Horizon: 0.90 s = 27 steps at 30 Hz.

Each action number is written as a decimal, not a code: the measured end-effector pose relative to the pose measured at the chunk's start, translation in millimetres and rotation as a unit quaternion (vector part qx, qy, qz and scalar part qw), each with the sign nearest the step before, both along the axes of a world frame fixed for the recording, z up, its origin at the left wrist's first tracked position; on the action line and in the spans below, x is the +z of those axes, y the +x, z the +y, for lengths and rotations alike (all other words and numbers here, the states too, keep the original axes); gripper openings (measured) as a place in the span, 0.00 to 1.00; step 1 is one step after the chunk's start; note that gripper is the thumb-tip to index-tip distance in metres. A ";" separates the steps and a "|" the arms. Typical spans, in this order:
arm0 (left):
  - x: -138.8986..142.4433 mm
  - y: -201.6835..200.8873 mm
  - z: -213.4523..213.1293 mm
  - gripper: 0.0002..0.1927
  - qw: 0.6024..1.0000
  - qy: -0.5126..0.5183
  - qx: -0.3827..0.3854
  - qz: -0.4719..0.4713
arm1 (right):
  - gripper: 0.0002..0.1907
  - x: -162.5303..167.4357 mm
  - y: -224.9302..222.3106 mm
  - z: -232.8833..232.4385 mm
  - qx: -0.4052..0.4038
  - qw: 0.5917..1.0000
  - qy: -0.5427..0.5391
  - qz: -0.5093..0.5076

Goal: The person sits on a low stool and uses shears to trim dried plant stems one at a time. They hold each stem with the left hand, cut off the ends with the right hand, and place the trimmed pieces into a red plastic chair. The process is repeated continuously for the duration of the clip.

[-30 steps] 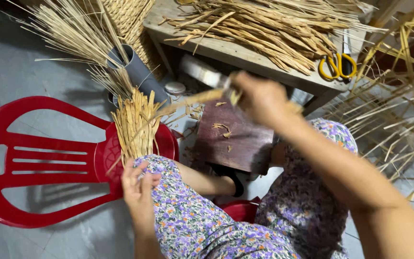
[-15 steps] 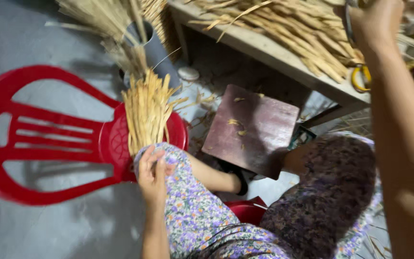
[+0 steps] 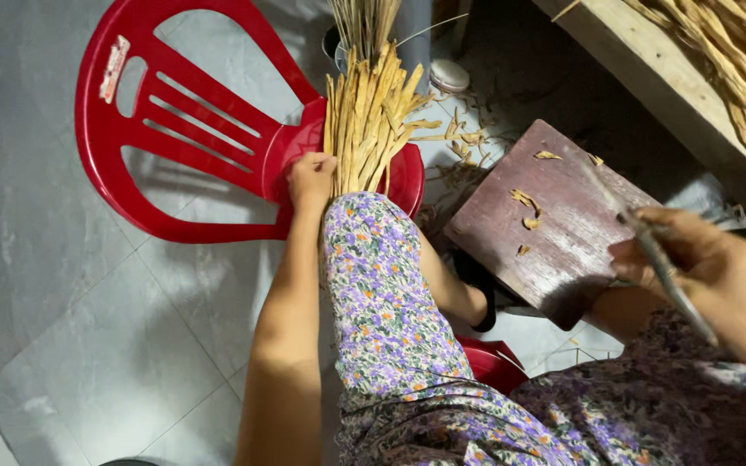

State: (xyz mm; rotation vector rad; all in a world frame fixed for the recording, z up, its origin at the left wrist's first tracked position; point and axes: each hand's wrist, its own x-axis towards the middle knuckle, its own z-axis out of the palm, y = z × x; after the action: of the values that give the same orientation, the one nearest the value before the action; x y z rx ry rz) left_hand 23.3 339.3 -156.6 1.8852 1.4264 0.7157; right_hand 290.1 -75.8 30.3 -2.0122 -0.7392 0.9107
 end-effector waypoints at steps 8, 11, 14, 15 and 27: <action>5.6 11.8 2.6 0.13 0.997 -0.057 0.031 0.041 | 0.26 -29.9 -18.2 14.4 -0.028 0.996 -0.003 0.081; 15.9 4.6 -1.0 0.10 0.997 -0.045 0.055 0.004 | 0.27 -28.2 -11.5 16.0 -0.037 0.992 0.046 0.108; 37.3 -9.1 -12.4 0.06 0.991 -0.008 0.014 -0.134 | 0.24 -24.8 -17.5 19.6 -0.059 0.997 0.016 0.051; 46.8 -12.5 -17.5 0.05 0.975 -0.009 -0.029 -0.219 | 0.24 -23.9 -21.6 23.2 -0.065 0.997 0.028 0.038; 130.4 -45.9 -259.4 0.07 0.904 -0.226 -0.312 -0.185 | 0.25 4.2 -57.8 27.3 -0.117 0.912 0.348 0.182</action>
State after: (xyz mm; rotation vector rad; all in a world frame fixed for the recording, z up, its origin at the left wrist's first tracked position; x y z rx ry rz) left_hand -22.6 80.0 -26.2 1.5840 0.6121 0.3528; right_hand 232.4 -48.5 34.6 -1.2209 -0.4982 0.7141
